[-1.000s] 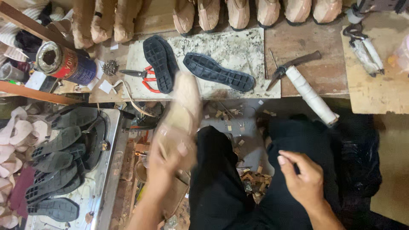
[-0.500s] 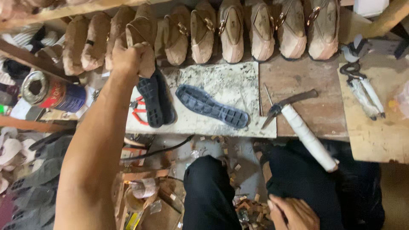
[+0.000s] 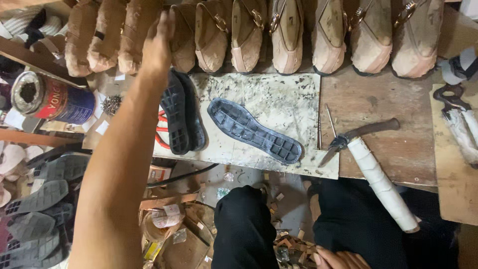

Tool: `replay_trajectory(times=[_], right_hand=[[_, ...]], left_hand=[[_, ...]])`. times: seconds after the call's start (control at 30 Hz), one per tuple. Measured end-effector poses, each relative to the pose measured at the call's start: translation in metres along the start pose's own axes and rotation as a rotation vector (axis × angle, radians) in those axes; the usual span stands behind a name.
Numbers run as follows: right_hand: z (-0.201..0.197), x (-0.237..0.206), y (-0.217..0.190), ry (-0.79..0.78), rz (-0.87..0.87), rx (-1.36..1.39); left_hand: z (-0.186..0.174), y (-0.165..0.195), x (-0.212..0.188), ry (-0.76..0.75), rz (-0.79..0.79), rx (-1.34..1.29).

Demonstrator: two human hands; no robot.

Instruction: The person takes a fabric shoe upper from the shelf, aligns a black rubber sole onto it, and presses the two together on their lap. They use a hammer to tap and set the sole along the edges, trim excess material with a blade, and place the finished shoe back on the shelf with the other completed pairs.

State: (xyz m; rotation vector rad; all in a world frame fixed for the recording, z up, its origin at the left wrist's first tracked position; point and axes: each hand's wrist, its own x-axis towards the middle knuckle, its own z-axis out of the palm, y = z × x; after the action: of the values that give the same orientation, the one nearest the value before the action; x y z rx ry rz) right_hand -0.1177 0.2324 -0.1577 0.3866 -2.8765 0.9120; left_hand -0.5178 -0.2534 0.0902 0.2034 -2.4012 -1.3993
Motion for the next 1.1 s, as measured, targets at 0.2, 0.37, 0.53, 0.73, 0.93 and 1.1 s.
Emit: replay_trajectory(times=[0.2, 0.37, 0.53, 0.73, 0.93, 1.1], right_hand=[[-0.040, 0.021, -0.041, -0.039, -0.040, 0.123], [-0.063, 0.043, -0.084, -0.119, 0.026, 0.099], [-0.070, 0.052, -0.121, -0.084, 0.081, 0.049], [-0.070, 0.054, -0.120, -0.132, 0.009, 0.006], [-0.059, 0.055, -0.108, -0.162, 0.019, 0.007], [-0.059, 0.054, -0.109, -0.120, 0.023, 0.041]], left_hand=[[-0.023, -0.035, -0.090, -0.182, 0.008, 0.313], [-0.026, -0.055, -0.136, -0.185, 0.111, 0.591], [-0.031, -0.058, -0.147, -0.161, 0.162, 0.597], [-0.036, -0.037, -0.120, -0.021, 0.130, 0.376], [-0.028, -0.003, -0.053, 0.011, 0.145, 0.260], [-0.009, 0.002, -0.021, -0.012, 0.085, 0.285]])
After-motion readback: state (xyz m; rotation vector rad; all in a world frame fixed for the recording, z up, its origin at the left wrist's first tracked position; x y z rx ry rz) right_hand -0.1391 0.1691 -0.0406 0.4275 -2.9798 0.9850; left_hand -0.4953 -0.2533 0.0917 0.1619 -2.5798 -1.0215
